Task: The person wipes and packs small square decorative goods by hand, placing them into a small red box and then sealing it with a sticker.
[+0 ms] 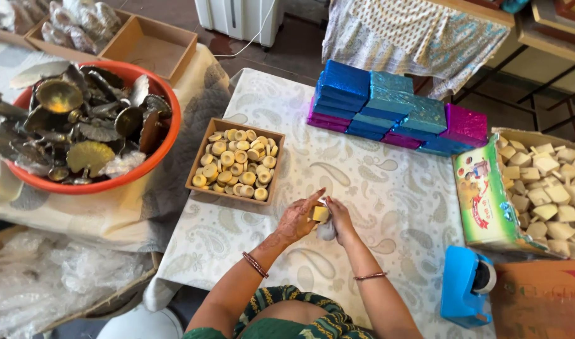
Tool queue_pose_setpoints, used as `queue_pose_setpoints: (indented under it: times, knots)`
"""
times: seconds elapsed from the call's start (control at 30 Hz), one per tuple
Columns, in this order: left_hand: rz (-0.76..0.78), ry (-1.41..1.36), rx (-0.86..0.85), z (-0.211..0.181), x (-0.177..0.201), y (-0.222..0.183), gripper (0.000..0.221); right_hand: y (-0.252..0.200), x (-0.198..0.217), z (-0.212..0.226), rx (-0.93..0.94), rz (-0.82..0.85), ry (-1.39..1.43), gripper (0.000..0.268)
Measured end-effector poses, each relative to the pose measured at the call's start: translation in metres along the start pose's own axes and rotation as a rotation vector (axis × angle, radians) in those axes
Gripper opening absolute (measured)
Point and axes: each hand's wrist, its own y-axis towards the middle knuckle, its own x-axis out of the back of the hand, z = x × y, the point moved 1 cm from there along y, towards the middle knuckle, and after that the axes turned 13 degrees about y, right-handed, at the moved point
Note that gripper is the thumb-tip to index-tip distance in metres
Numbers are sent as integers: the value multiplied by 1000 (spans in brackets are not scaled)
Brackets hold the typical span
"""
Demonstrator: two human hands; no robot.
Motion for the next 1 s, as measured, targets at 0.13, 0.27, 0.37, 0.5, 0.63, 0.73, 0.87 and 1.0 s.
queue_pose_setpoints:
  times: [0.13, 0.27, 0.37, 0.5, 0.63, 0.73, 0.87, 1.0]
  knots:
    - [207, -52, 449, -15, 18, 15, 109, -23, -24, 11, 496, -56, -371, 44]
    - [-6, -226, 638, 9, 9, 12, 104, -74, -62, 23, 921, 185, -759, 35]
    - [-37, -245, 545, 5, 20, 17, 104, -88, -75, 37, 1268, 219, -975, 36]
    - [88, -112, 244, -27, 51, 20, 114, -28, -37, 16, 856, 110, -797, 34]
    - [21, -501, 353, -2, 23, 11, 102, -14, -24, 19, 81, 166, -155, 53]
    - [54, -740, 673, 20, -7, 5, 72, -52, -50, 31, 7, 160, 114, 54]
    - [-155, -1251, 896, 59, -66, -6, 52, -81, -64, 21, 691, 186, -367, 50]
    - [-143, -679, 961, 33, -20, 8, 47, -63, -24, -21, 940, 190, -614, 47]
